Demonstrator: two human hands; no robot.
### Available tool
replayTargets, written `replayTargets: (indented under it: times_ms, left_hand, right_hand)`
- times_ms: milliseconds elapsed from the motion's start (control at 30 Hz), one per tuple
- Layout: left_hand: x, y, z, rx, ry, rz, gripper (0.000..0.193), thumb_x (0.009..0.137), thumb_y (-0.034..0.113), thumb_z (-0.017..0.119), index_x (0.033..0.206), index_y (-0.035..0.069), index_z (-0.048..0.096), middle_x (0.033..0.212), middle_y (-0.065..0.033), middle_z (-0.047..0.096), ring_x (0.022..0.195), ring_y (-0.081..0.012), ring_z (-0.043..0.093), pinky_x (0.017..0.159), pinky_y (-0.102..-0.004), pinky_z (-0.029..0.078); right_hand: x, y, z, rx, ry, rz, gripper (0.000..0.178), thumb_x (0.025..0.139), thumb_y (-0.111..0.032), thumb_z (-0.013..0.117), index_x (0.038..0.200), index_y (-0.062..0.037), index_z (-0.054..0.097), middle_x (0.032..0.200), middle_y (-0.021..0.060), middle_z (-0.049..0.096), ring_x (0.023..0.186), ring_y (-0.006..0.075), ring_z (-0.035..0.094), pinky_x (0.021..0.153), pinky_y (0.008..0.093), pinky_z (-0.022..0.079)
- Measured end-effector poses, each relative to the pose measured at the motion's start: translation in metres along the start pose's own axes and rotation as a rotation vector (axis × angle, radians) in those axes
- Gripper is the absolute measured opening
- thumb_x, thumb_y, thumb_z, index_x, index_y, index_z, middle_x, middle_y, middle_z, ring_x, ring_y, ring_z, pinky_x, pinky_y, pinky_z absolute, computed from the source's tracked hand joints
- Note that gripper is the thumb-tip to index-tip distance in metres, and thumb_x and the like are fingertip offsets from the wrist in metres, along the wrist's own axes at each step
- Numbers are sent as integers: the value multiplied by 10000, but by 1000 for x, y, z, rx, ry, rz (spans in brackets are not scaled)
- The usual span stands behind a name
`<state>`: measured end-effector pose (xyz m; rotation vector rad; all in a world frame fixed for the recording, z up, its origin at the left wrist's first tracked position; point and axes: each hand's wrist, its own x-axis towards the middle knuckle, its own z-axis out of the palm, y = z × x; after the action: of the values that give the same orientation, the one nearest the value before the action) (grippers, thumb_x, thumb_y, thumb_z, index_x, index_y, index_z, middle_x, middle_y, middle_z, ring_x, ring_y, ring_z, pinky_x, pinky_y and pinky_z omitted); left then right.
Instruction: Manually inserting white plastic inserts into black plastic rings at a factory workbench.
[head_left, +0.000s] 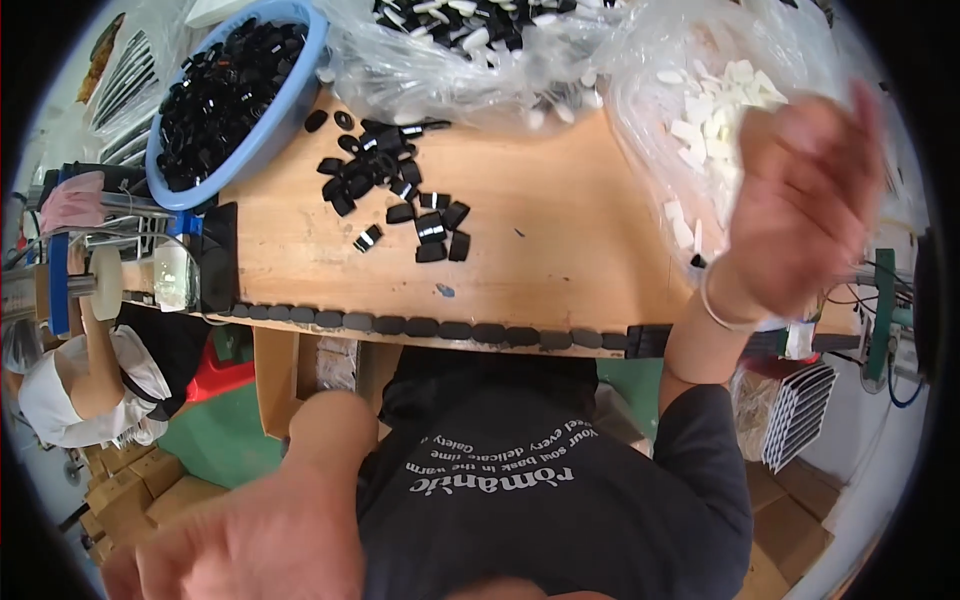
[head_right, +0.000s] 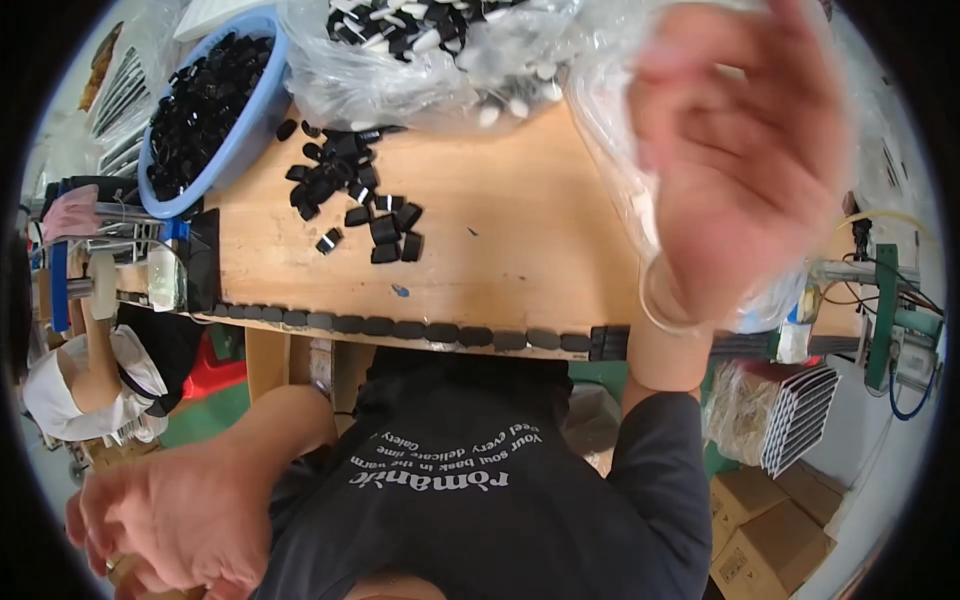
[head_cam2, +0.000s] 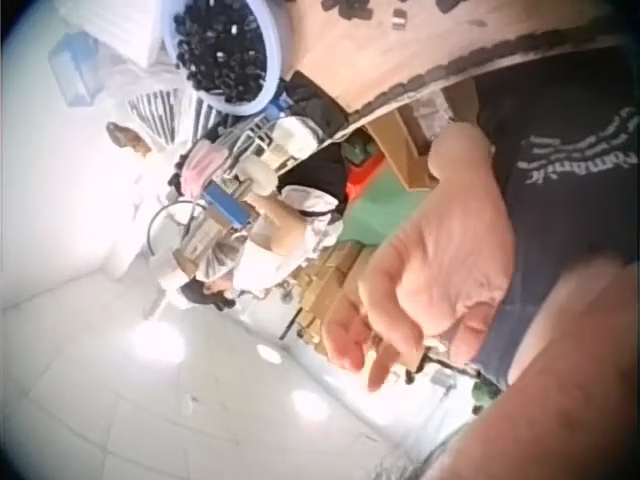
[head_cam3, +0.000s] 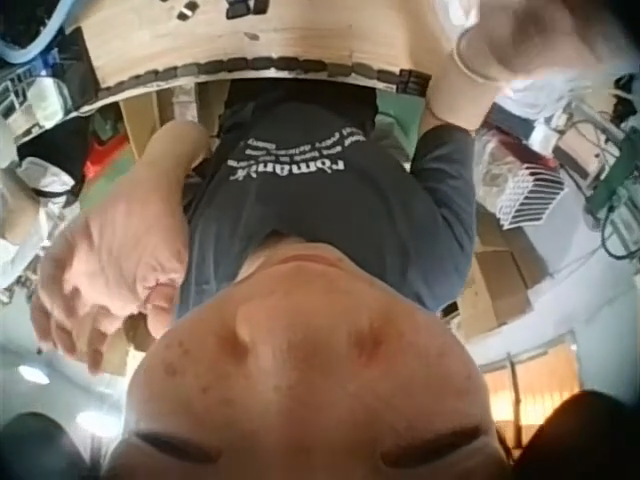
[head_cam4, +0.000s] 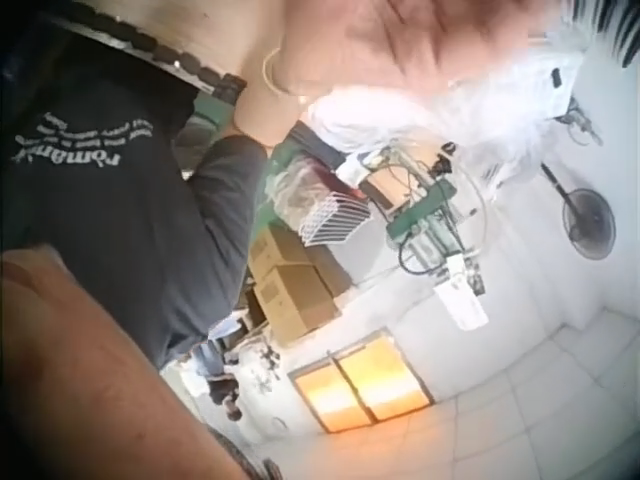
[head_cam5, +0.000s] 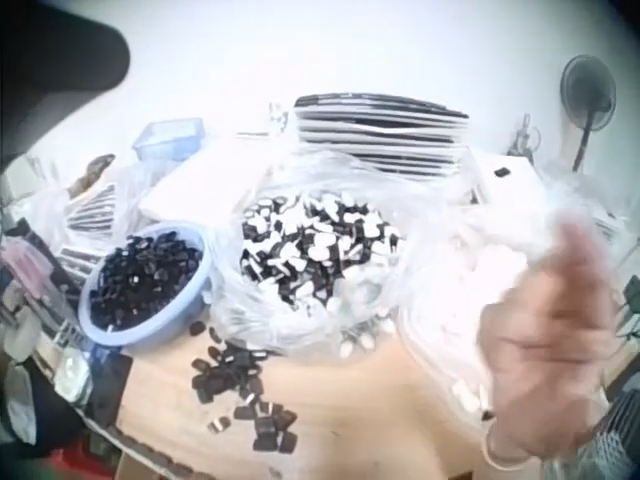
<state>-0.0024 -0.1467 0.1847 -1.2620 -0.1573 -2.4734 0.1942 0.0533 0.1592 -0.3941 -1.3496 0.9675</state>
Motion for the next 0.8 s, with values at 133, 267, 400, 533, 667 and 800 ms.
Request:
replayTargets:
  times_ms: [133, 267, 400, 533, 667, 800]
  left_hand:
    - [-3, -2, 11, -107, -14, 47, 391, 893, 255, 505, 1231, 58, 483, 1254, -112, 473, 1208, -245, 446, 992, -383, 412]
    - [-8, 2, 15, -147, -38, -11, 404, 826, 123, 518, 1217, 32, 476, 1271, -141, 439, 1198, -256, 456, 1009, -385, 412]
    - [-14, 4, 17, -312, 33, -48, 446, 766, 55, 537, 1206, 28, 472, 1242, -151, 454, 1196, -267, 456, 1001, -384, 419]
    - [-11, 6, 11, -273, 4, -26, 474, 723, 22, 573, 1186, 27, 473, 1211, -156, 472, 1199, -272, 452, 993, -381, 425]
    - [-17, -1, 18, -299, 55, -8, 470, 709, 6, 578, 1171, 9, 486, 1184, -161, 499, 1195, -274, 450, 971, -371, 430]
    - [-20, -7, 31, -431, 125, 13, 333, 791, 89, 551, 1098, -37, 529, 1138, -147, 521, 1122, -264, 484, 937, -351, 434]
  right_hand:
    - [5, -22, -33, -79, -611, -503, 381, 872, -415, 507, 892, -45, 599, 790, 27, 467, 694, 151, 422, 693, 304, 380]
    - [2, -39, -72, -113, -560, -508, 377, 878, -410, 500, 905, -45, 592, 782, 24, 463, 685, 147, 416, 687, 301, 375]
    - [-10, -43, -68, -122, -514, -501, 374, 884, -406, 492, 919, -45, 584, 775, 21, 458, 676, 143, 410, 680, 298, 370]
    - [-16, -63, -113, -125, -475, -498, 371, 889, -401, 485, 933, -45, 577, 767, 19, 454, 667, 139, 405, 673, 295, 365]
    - [-14, -81, -165, -148, -435, -494, 368, 895, -397, 478, 947, -45, 570, 760, 16, 449, 658, 135, 399, 667, 292, 360]
    - [-20, -88, -121, -140, -426, -548, 365, 901, -393, 470, 961, -44, 562, 752, 13, 445, 649, 131, 393, 660, 288, 355]
